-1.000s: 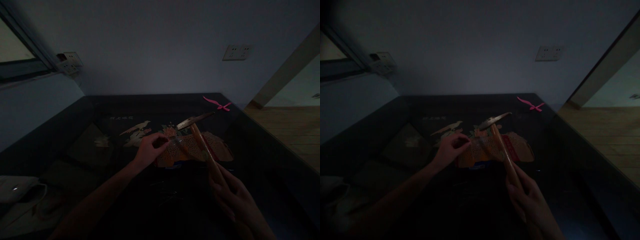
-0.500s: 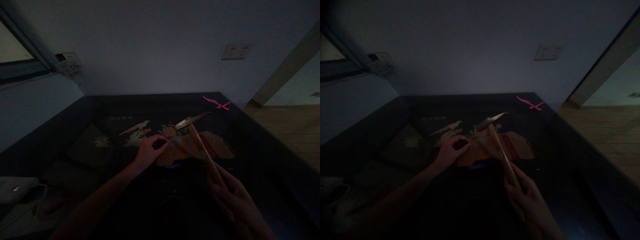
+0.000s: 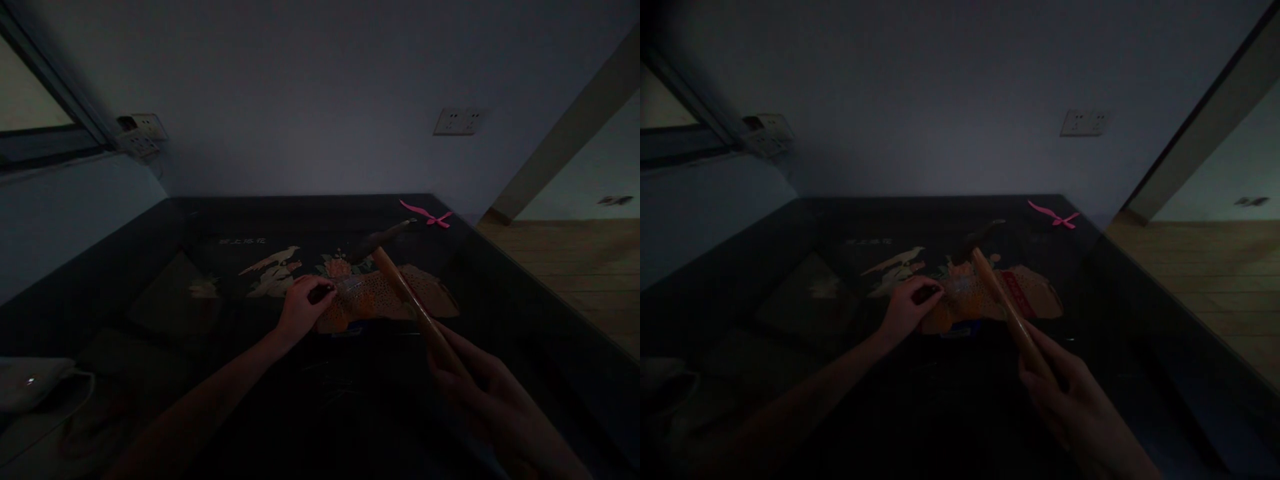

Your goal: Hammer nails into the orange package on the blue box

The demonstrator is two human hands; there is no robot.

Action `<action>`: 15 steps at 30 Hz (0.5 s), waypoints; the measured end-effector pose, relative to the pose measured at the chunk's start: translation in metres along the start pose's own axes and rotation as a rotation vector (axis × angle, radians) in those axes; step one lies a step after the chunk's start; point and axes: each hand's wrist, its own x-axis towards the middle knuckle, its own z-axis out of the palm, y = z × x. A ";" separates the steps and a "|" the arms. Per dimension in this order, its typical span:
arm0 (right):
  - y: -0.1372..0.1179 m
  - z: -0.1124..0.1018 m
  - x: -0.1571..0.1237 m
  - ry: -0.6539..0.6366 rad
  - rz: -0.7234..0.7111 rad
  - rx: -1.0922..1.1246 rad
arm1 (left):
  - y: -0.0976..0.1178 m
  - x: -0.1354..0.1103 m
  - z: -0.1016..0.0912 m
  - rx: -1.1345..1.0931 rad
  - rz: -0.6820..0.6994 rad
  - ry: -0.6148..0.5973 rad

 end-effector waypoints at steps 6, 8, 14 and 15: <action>-0.027 -0.008 -0.011 -0.018 -0.142 -0.319 | -0.005 -0.002 0.003 0.018 -0.058 -0.014; -0.030 -0.011 -0.012 -0.062 -0.159 -0.377 | -0.004 -0.002 0.004 0.009 -0.062 -0.009; -0.032 -0.015 -0.011 -0.122 -0.165 -0.483 | -0.007 -0.003 0.006 -0.039 -0.052 0.015; -0.034 -0.013 -0.012 -0.147 -0.160 -0.489 | -0.008 -0.003 0.007 -0.043 -0.054 0.019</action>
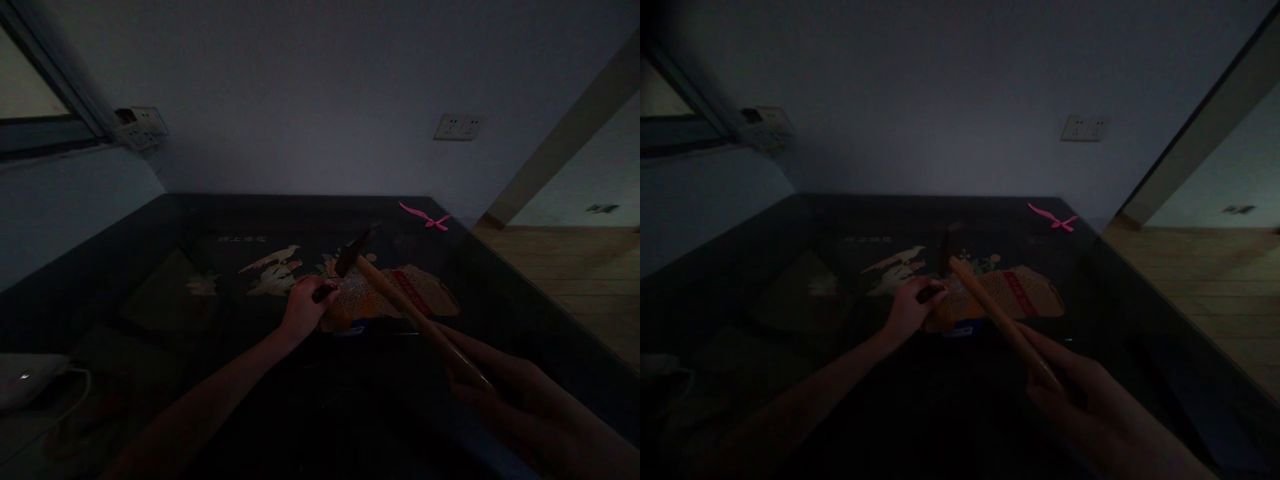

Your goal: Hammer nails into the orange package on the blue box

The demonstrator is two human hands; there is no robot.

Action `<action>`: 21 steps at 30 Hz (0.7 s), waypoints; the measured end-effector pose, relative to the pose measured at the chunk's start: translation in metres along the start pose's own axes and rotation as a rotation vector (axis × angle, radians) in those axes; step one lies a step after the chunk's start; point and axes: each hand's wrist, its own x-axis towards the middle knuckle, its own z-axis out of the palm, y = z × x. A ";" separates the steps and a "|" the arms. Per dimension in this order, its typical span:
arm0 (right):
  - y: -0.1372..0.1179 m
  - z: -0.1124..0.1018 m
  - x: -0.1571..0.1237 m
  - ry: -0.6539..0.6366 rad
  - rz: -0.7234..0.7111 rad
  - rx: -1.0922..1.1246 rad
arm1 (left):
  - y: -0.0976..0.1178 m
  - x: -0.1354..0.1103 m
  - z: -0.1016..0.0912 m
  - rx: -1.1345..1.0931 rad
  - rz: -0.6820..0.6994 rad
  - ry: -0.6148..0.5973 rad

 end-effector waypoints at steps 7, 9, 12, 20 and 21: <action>-0.005 0.005 -0.001 0.034 0.028 0.038 | 0.003 0.000 -0.002 0.028 0.012 -0.010; -0.002 0.004 -0.002 0.058 0.048 0.006 | 0.005 0.000 -0.003 0.044 0.012 -0.014; -0.004 0.005 0.000 0.024 0.038 0.002 | 0.004 0.000 -0.003 0.058 0.026 -0.011; -0.019 0.011 0.002 0.005 0.068 -0.104 | 0.001 0.000 -0.002 0.082 0.147 0.028; -0.020 0.010 0.001 0.011 0.077 -0.114 | 0.001 0.000 -0.002 0.088 0.162 0.034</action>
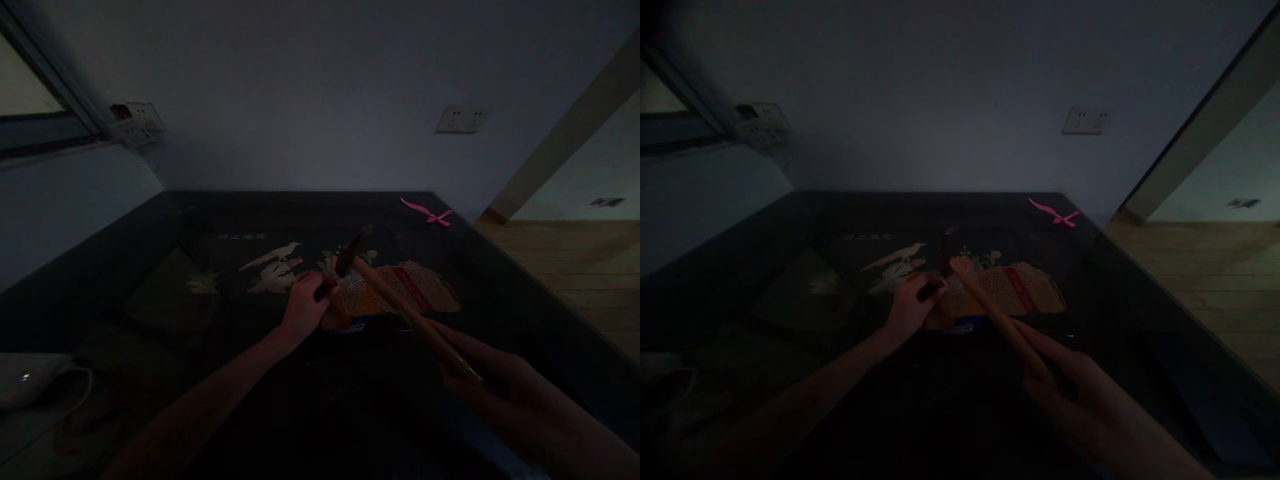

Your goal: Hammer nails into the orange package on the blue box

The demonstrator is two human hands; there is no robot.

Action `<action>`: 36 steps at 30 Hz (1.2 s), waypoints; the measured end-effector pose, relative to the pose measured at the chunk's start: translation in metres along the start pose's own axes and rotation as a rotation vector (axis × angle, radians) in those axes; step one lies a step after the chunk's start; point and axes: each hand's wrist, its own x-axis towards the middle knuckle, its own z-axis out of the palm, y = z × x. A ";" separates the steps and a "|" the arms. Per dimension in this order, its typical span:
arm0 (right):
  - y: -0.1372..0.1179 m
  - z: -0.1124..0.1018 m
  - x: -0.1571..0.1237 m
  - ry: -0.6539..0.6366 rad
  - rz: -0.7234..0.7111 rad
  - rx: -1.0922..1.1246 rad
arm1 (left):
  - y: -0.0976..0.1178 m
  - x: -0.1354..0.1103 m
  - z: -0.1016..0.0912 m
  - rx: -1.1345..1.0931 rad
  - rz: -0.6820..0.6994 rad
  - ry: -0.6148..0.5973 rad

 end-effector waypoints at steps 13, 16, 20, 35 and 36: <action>0.015 -0.004 0.005 -0.104 -0.030 0.080 | 0.005 0.005 -0.003 0.060 0.008 0.008; 0.018 -0.003 0.003 -0.034 -0.012 0.073 | 0.008 0.006 -0.005 0.048 -0.003 -0.004; 0.026 -0.003 0.000 0.009 0.016 0.039 | 0.012 0.008 -0.006 0.001 0.000 -0.009; 0.041 0.006 -0.004 0.028 0.037 -0.003 | 0.009 0.002 0.000 0.019 -0.046 -0.002; 0.041 0.006 -0.003 0.015 0.030 0.007 | 0.008 0.002 0.000 0.022 -0.043 -0.002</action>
